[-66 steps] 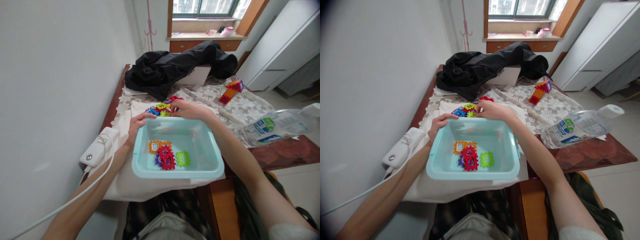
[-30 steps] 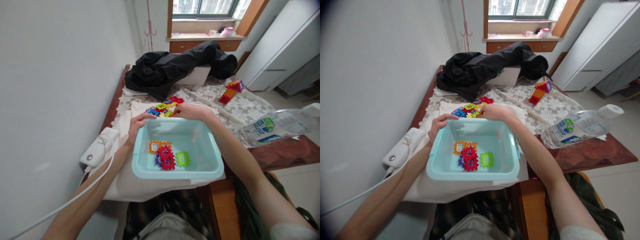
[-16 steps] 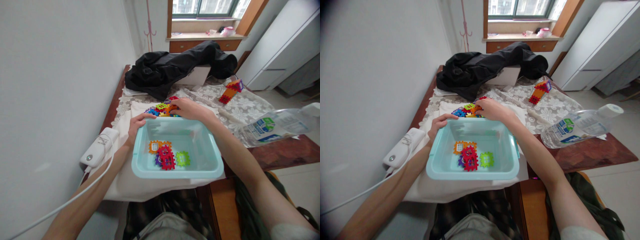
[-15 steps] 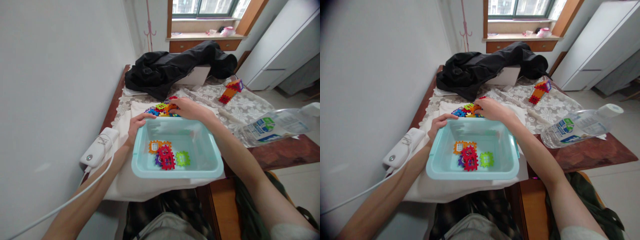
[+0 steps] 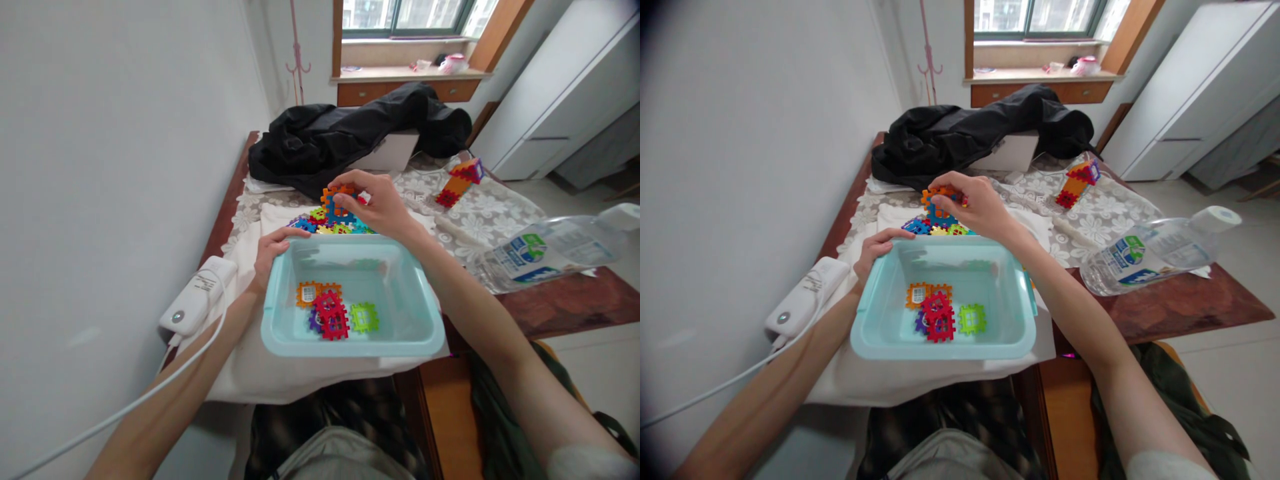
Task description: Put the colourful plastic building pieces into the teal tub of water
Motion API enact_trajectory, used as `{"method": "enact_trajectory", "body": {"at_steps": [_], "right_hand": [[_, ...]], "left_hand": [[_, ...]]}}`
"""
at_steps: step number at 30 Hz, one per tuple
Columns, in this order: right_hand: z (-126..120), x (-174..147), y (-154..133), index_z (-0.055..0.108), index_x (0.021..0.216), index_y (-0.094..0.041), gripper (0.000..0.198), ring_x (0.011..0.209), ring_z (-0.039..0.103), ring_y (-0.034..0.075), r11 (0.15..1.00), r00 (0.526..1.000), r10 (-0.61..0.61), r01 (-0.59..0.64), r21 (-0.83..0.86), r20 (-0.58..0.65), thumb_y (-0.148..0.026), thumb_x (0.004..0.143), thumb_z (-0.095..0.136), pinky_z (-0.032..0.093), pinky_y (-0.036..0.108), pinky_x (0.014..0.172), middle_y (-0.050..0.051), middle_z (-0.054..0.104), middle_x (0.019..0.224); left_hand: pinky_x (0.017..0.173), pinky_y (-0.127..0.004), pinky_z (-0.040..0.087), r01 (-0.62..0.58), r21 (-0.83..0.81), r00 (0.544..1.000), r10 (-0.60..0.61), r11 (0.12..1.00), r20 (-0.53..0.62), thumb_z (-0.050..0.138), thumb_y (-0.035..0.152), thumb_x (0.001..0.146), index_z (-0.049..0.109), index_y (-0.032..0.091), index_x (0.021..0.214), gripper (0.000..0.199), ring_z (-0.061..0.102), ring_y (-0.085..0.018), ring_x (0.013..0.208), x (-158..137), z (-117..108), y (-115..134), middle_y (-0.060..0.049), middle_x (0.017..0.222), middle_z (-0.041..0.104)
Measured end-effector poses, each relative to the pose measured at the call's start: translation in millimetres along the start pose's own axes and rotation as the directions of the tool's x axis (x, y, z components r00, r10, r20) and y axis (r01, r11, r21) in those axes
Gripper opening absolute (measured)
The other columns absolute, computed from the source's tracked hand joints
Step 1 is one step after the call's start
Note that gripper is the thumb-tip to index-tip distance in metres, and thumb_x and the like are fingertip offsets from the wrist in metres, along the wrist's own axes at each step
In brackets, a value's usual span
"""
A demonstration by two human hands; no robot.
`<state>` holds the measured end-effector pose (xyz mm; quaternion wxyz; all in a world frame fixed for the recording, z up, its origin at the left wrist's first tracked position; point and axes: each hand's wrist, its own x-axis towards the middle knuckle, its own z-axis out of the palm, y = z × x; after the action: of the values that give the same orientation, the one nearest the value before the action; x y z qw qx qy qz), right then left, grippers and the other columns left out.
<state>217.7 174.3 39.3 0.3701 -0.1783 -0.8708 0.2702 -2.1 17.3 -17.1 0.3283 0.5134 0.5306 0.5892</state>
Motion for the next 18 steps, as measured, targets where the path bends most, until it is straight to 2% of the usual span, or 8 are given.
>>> {"method": "enact_trajectory", "body": {"at_steps": [3,6,8,14,18], "right_hand": [[0.6,-1.3,-2.1,0.079,0.116,-0.017,0.040,0.086,0.072,0.019,0.994,0.986,-0.052,0.037,0.099,0.159,-0.052,0.103,0.066,0.054,0.029,0.077,0.009,0.081,0.104],[1.2,-2.4,-2.3,0.081,0.110,-0.015,0.037,0.080,0.070,0.016,0.992,0.939,-0.069,0.028,0.125,0.337,-0.049,0.102,0.068,0.051,0.026,0.072,0.008,0.081,0.094],[0.9,-2.6,-1.7,0.082,0.106,-0.014,0.037,0.078,0.070,0.015,0.990,0.910,-0.066,0.009,0.138,0.410,-0.047,0.101,0.069,0.050,0.025,0.070,0.007,0.081,0.090],[-1.4,-1.0,-1.6,0.084,0.109,-0.015,0.033,0.086,0.073,0.017,0.978,0.864,-0.084,-0.025,0.208,0.497,-0.044,0.100,0.072,0.054,0.026,0.078,0.008,0.084,0.101],[-1.1,-0.5,-1.3,0.083,0.115,-0.016,0.034,0.091,0.074,0.017,0.966,0.856,-0.107,-0.030,0.256,0.505,-0.044,0.100,0.073,0.056,0.026,0.081,0.009,0.084,0.107]], "left_hand": [[0.087,-0.039,0.056,0.014,-0.034,1.000,-0.013,0.999,0.013,0.062,0.036,0.076,0.087,0.019,0.091,0.034,0.070,-0.029,0.093,0.3,0.4,-0.1,-0.008,0.095,0.082],[0.083,-0.038,0.055,0.009,-0.035,1.000,-0.008,0.999,0.004,0.061,0.036,0.077,0.088,0.018,0.090,0.034,0.070,-0.029,0.090,-0.7,1.8,1.0,-0.008,0.094,0.082],[0.081,-0.037,0.055,0.002,-0.019,1.000,-0.002,1.000,0.005,0.061,0.035,0.078,0.088,0.018,0.090,0.034,0.069,-0.028,0.088,-1.2,2.4,2.3,-0.008,0.093,0.082],[0.079,-0.036,0.053,-0.008,-0.033,1.000,0.008,0.999,-0.004,0.063,0.034,0.076,0.088,0.019,0.086,0.030,0.069,-0.027,0.086,-1.0,3.8,4.7,-0.007,0.090,0.082],[0.076,-0.035,0.053,0.020,-0.090,1.000,-0.020,0.996,0.000,0.063,0.035,0.076,0.088,0.019,0.088,0.032,0.068,-0.026,0.083,-2.3,5.3,5.8,-0.007,0.089,0.082]]}}
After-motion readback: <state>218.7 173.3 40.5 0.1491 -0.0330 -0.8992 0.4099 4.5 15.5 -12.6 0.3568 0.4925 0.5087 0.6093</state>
